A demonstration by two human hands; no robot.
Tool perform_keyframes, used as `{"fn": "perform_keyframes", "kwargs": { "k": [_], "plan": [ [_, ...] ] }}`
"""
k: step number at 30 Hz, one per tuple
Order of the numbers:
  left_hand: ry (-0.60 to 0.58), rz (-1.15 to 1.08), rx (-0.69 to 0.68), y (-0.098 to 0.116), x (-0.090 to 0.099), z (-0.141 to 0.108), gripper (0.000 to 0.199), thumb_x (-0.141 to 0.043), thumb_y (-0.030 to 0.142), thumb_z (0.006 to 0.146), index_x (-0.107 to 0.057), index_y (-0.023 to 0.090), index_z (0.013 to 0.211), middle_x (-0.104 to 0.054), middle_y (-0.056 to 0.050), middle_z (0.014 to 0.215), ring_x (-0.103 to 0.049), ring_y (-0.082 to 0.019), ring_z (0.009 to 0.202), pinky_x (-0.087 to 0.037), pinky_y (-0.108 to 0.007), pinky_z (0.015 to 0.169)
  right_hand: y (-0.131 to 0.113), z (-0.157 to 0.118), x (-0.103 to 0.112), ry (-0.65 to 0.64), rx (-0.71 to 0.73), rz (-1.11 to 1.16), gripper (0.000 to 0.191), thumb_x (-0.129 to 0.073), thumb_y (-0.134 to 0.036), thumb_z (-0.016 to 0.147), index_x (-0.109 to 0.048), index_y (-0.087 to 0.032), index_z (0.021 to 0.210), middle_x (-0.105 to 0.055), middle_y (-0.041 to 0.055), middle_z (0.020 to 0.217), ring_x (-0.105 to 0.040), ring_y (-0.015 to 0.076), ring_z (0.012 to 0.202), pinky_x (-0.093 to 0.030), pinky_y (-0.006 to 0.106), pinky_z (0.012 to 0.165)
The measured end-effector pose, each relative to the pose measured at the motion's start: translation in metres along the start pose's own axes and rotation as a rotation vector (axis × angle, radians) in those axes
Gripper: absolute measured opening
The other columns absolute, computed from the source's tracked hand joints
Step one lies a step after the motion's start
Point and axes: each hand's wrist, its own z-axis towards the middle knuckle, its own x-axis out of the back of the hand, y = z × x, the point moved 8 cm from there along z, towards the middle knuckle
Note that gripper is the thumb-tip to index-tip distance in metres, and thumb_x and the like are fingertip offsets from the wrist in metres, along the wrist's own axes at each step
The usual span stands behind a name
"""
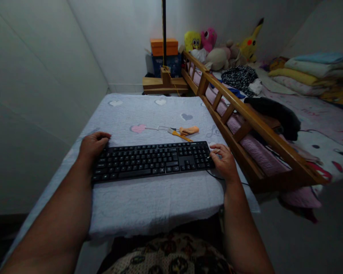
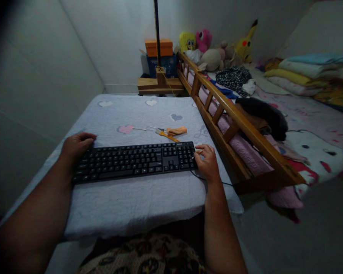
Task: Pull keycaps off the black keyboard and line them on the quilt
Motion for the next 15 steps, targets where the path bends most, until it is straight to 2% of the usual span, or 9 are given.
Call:
{"fn": "perform_keyframes", "kwargs": {
  "k": [9, 15],
  "plan": [
    [0.0, -0.02, -0.014, 0.002, 0.0008, -0.0002, 0.036, -0.056, 0.036, 0.063, -0.072, 0.018, 0.09, -0.071, -0.003, 0.086, -0.062, -0.023, 0.084, -0.051, -0.039, 0.093, 0.0009, -0.001, 0.0011, -0.01, -0.009, 0.019, 0.018, -0.057, -0.025, 0.084, -0.061, -0.025, 0.067, -0.073, 0.0062, 0.104, -0.062, 0.0267, 0.108, -0.044, 0.048, 0.102],
    [-0.004, -0.02, 0.014, 0.0009, 0.0001, -0.0009, 0.04, -0.057, 0.035, 0.062, -0.073, 0.018, 0.093, -0.073, -0.003, 0.09, -0.061, -0.022, 0.081, -0.051, -0.039, 0.092, 0.0012, -0.002, 0.0006, -0.027, -0.016, 0.055, 0.017, -0.057, -0.023, 0.082, -0.061, -0.025, 0.065, -0.073, 0.0064, 0.104, -0.06, 0.0276, 0.112, -0.044, 0.049, 0.105]
  ]
}}
